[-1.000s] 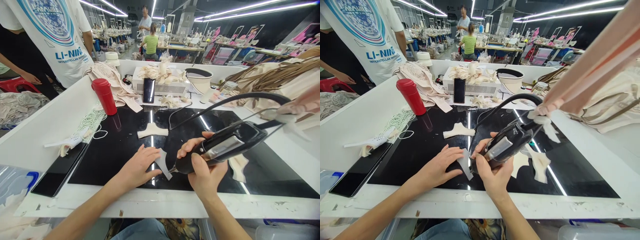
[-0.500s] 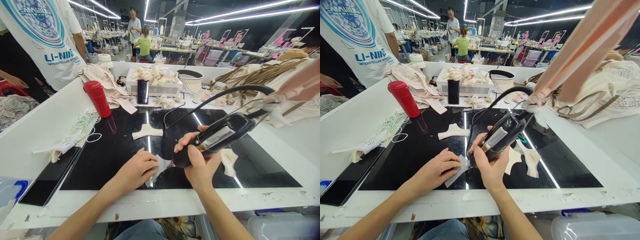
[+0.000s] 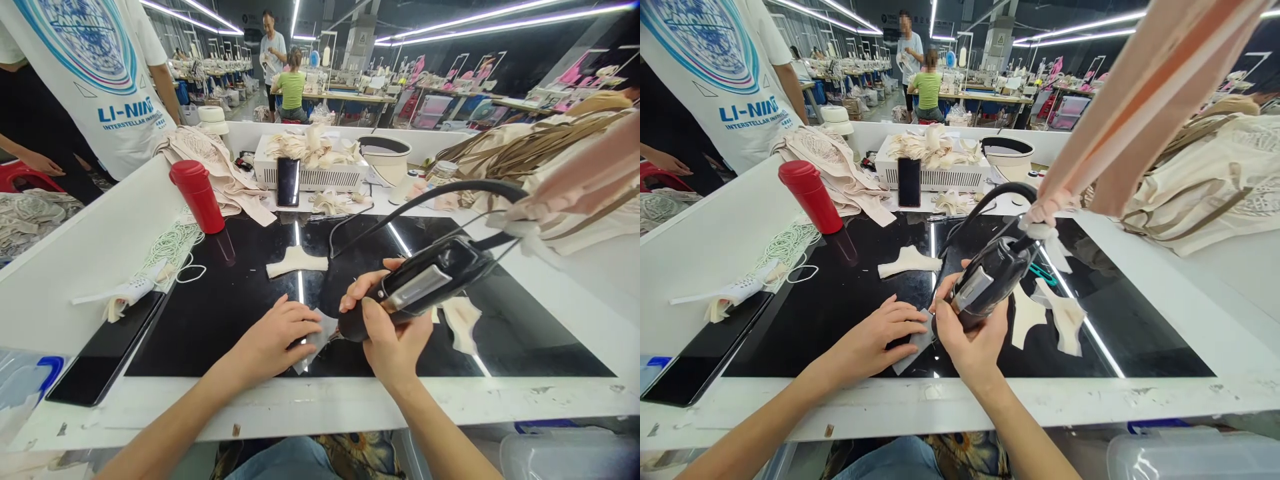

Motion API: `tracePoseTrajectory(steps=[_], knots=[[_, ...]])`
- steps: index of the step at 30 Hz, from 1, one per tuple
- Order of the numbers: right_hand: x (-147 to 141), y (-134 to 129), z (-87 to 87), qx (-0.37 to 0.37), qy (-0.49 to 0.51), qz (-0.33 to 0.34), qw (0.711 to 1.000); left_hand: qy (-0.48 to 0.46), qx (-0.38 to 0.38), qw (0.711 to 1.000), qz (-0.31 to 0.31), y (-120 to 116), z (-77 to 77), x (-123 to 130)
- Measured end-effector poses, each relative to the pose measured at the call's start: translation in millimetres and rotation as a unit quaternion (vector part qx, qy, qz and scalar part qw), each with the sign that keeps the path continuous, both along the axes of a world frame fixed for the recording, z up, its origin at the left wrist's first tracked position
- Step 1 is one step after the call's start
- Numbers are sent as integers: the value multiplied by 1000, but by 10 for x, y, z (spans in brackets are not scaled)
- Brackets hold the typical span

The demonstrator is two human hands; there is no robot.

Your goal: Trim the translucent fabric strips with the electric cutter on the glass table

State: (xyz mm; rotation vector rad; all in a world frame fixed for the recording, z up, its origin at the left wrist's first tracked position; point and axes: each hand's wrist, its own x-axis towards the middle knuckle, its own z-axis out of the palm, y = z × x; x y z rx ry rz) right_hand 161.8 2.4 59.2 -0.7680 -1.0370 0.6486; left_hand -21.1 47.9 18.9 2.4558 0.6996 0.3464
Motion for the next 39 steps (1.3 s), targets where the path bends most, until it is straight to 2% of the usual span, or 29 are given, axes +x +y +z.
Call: tracePoseTrajectory(steps=[5,8,13,23,28,32,36,39], knots=[[14,17,35,-5,19,-23,1000,20,-22,999,-16,2,80,-44],[-12,-23,41,4,23,-8,1000,33,-28,999,-30,7,105,-62],[-81,-92,10,10,27,30,999,33,-14,999,-34,16,75,-54],[-118,-105,22,-3,39,35,999,24,-9,999,-38,28,53,-38],[-183,-178,35,14,44,62,997,23,-13,999,-41,23,75,-37],[-226,-213,13,3,41,55,998,33,-15,998,-41,22,97,-29],[-163,-196,22,-10,36,67,997,36,-24,998,-46,30,104,-43],[-33,-142,81,-4,33,23,999,29,-25,999,-39,25,115,-57]])
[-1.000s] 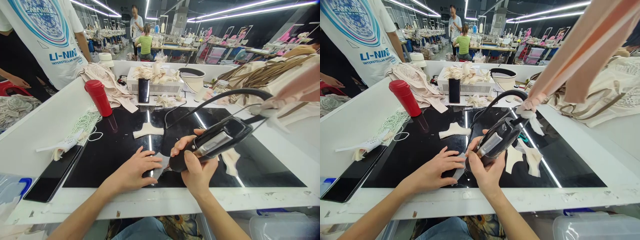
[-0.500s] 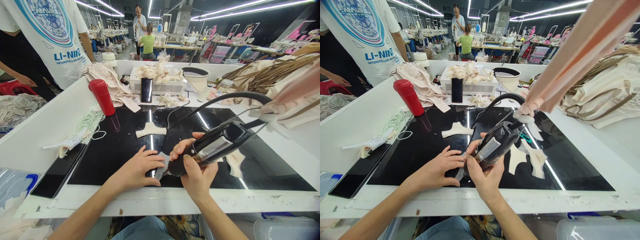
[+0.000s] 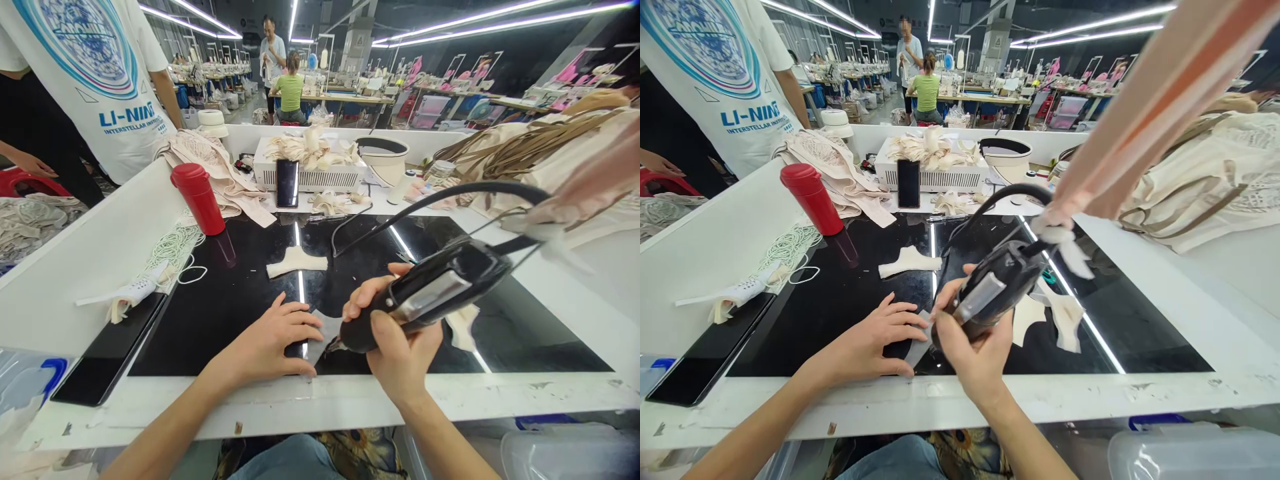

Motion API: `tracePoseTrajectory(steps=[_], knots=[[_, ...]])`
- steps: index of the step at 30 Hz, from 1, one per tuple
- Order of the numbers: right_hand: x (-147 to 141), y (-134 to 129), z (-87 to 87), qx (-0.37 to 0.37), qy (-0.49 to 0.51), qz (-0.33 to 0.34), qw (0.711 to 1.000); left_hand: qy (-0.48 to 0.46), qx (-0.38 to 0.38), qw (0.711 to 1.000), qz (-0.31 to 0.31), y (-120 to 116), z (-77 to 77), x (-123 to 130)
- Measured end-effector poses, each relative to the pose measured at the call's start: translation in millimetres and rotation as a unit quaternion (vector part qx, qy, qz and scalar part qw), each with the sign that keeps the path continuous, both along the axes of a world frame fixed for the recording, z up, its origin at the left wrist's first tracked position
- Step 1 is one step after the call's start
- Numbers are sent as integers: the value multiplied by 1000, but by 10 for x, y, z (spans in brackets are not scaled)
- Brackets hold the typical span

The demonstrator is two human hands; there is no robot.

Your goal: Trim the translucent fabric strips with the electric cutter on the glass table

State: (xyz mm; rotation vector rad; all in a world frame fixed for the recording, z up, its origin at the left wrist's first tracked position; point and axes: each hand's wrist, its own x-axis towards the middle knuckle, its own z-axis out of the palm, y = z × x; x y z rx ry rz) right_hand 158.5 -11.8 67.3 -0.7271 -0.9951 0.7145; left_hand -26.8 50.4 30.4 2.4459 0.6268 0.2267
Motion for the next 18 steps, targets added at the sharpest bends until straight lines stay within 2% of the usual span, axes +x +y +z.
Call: tracePoseTrajectory(steps=[5,10,18], knots=[[221,110,66,7,7,-94,996,-23,23,999,17,-37,1,84],[268,158,11,3,6,-96,995,13,54,998,2,-67,-61,210],[219,186,-66,10,-5,-85,996,19,77,997,2,-67,-115,205]])
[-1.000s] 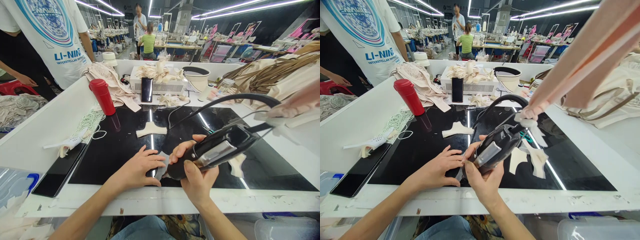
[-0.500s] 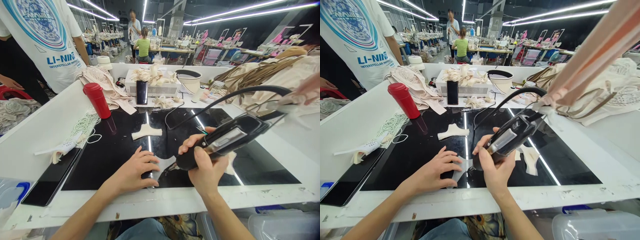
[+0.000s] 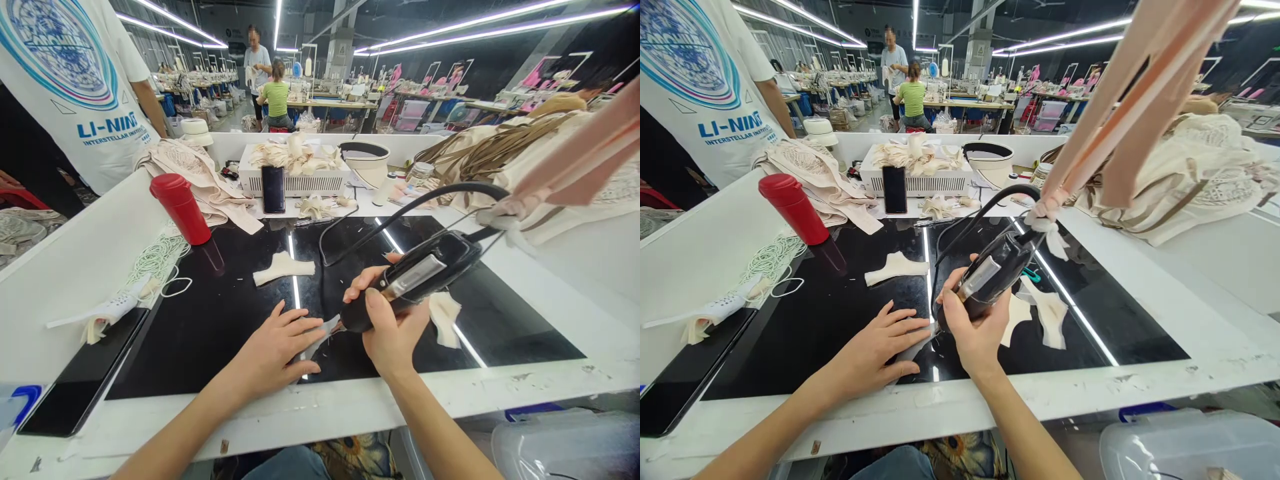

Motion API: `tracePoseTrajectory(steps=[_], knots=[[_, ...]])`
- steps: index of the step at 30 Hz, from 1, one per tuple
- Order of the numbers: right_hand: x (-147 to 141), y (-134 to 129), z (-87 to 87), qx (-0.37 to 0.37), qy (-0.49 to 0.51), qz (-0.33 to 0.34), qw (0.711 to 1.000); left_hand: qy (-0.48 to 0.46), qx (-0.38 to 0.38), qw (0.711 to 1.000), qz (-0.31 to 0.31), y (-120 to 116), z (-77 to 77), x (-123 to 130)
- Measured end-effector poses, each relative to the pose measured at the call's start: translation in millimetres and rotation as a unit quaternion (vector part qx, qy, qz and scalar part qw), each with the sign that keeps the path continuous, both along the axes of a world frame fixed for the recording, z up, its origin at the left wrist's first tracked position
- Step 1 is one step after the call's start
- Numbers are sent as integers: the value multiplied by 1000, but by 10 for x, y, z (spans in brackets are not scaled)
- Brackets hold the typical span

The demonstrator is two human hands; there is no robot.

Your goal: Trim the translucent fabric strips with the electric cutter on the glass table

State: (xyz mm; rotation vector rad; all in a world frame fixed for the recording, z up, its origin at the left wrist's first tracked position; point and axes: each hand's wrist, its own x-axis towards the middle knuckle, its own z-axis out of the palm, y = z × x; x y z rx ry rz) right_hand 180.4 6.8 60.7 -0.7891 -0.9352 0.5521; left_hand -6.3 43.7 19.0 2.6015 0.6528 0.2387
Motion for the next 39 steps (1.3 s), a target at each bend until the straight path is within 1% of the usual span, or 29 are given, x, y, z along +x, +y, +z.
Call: tracePoseTrajectory(steps=[5,11,17,22,27,33,36,39], knots=[[15,4,11,-11,-12,-15,1000,4,1,1000,-1,-4,3,1],[140,44,28,-3,6,-53,999,5,0,1000,-2,-4,4,2],[170,61,-17,-2,1,-57,998,-9,9,1000,-1,-3,-15,-3],[154,61,16,-18,-4,-62,998,-18,10,1000,0,2,-40,-18],[152,62,38,-1,7,-62,998,-10,3,1000,8,-2,-17,-24],[131,70,-5,-13,-1,-59,998,-25,6,1000,13,-7,-19,-28],[119,85,-7,-12,-4,-58,998,-36,16,998,53,4,-67,-25],[119,91,-1,-15,-6,-60,998,-58,49,988,131,19,-127,-19]])
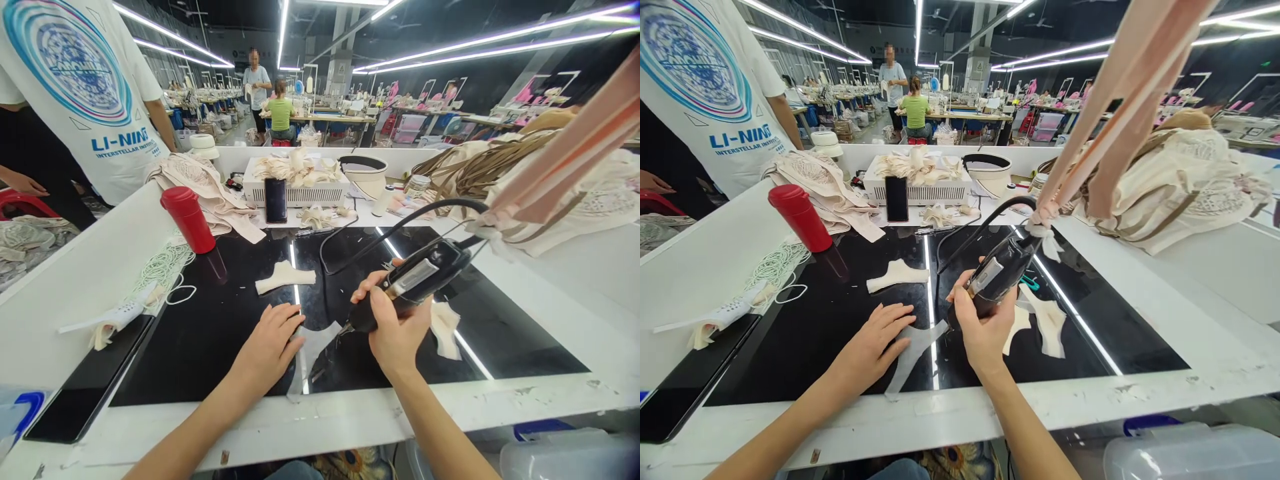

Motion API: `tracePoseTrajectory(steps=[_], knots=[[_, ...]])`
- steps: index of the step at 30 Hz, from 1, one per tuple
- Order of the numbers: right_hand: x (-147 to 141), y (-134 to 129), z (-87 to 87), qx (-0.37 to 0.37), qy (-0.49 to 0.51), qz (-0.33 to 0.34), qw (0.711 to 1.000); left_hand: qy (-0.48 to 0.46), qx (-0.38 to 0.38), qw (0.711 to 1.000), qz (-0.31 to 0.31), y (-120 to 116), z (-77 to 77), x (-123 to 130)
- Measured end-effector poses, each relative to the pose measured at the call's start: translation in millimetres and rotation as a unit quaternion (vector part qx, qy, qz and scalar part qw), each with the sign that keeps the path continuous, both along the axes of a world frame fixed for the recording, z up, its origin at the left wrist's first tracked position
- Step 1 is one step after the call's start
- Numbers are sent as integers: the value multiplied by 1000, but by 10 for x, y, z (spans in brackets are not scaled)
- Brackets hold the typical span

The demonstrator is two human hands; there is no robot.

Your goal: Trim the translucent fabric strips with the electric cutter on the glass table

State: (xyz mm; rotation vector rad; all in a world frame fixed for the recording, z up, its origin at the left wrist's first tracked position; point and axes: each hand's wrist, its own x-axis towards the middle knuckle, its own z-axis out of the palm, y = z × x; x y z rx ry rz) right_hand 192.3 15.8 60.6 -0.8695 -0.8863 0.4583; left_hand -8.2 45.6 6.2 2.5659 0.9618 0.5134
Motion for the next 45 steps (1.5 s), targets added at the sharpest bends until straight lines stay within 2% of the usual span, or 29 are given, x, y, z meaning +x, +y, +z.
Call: tracePoseTrajectory(steps=[2,4,13,23,35,45], knots=[[12,-4,0,-3,3,4,1000,-9,13,999,37,7,-28,3],[30,-9,-1,0,8,7,1000,-12,15,999,48,10,-44,4],[21,36,30,33,17,21,999,-24,18,999,39,21,-67,-15],[14,27,-11,4,10,6,1000,-26,22,999,38,15,-86,-7],[-3,47,-18,19,15,13,1000,-33,24,998,41,14,-97,-1],[4,51,-40,6,-11,-3,1000,-38,-8,998,39,11,-69,0]])
